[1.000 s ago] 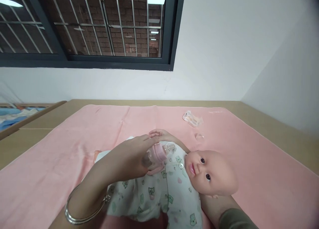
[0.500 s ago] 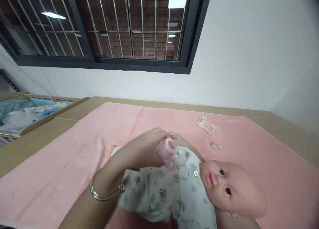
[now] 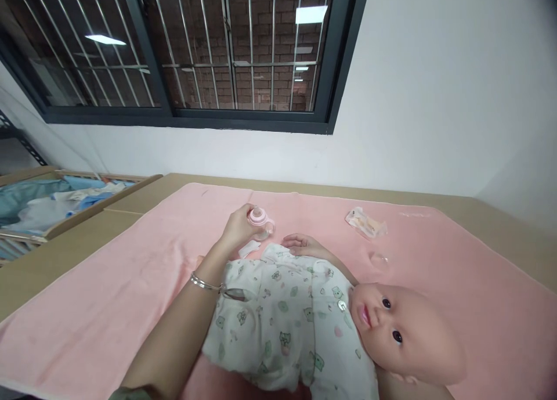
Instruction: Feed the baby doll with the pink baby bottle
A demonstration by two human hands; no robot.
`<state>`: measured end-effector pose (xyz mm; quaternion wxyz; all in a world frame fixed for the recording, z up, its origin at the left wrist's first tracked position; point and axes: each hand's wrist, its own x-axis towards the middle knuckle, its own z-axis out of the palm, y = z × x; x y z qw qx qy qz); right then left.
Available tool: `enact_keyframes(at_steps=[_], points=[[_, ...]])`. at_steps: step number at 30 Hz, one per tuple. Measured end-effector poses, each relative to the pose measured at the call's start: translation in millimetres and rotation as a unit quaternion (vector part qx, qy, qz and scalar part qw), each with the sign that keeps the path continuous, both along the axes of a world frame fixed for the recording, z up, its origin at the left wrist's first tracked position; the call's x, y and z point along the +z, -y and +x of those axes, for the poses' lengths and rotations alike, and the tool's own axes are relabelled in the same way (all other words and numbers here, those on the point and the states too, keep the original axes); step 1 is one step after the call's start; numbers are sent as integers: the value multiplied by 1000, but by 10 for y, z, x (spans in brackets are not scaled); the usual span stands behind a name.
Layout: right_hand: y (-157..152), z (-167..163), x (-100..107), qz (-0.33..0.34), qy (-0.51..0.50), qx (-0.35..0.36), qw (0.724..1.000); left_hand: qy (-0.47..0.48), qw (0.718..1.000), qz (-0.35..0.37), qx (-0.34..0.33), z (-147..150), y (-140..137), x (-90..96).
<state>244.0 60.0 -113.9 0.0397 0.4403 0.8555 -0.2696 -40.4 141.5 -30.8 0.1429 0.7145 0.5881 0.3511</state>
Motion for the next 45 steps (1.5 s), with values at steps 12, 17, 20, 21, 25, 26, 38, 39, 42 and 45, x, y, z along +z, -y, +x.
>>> enact_keyframes(at_steps=[12,17,20,21,25,26,38,39,42,45], points=[[-154,-147,7,-679,512,188,491,-56,996,-68,26,62,-172,-229],[-112,34,-78,-514,214,219,802,-54,995,-79,-1,173,-198,-196],[-114,-46,-53,-559,265,248,745,-63,994,-89,-5,229,-198,-147],[-119,-111,-18,-598,321,273,682,-70,993,-94,-4,237,-197,-132],[-121,-353,173,-704,434,337,451,-116,983,-126,68,203,-186,-100],[-117,-377,205,-709,424,351,442,-131,977,-139,93,183,-178,-103],[-201,-366,61,-421,202,279,839,-259,915,-308,11,100,-4,-211],[-197,-391,54,-398,177,257,863,-264,917,-299,5,104,22,-166],[-174,-423,24,-317,49,147,936,-269,932,-243,-14,169,152,52],[-169,-400,15,-286,26,103,952,-265,946,-181,-42,375,395,367]])
